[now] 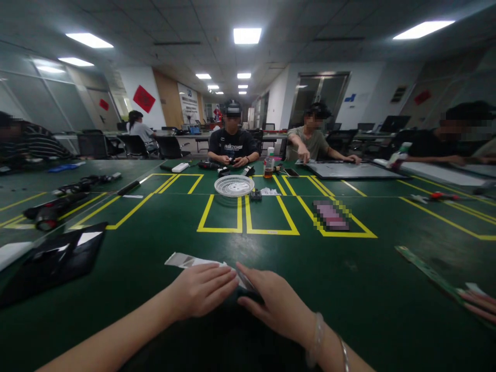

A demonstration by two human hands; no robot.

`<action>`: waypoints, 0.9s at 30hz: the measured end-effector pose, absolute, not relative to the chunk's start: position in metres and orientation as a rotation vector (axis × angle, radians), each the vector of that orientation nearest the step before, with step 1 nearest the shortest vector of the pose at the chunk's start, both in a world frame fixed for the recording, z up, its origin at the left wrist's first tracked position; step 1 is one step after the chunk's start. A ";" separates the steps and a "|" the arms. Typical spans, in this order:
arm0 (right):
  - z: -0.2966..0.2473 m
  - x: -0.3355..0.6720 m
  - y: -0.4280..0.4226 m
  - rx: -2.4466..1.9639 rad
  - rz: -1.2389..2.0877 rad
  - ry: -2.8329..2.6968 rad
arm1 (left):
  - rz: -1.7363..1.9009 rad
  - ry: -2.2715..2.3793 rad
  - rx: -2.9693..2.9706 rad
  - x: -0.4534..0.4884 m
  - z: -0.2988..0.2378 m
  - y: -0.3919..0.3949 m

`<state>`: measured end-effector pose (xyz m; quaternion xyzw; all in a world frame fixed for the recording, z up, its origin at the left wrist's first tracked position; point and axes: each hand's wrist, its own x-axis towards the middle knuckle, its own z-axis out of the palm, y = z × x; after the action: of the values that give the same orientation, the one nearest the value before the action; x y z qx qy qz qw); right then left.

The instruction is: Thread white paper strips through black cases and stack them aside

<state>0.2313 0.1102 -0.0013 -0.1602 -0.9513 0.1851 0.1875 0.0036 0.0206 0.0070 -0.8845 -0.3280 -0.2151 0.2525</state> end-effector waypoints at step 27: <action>0.008 0.238 0.125 -0.488 0.837 -2.534 | -0.661 -2.935 -0.488 -0.371 -0.072 -0.151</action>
<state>0.2382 0.1253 0.0082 -0.1759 -0.9127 0.3014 0.2126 -0.3714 -0.1515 -0.0724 -0.1600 -0.9619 -0.2168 0.0470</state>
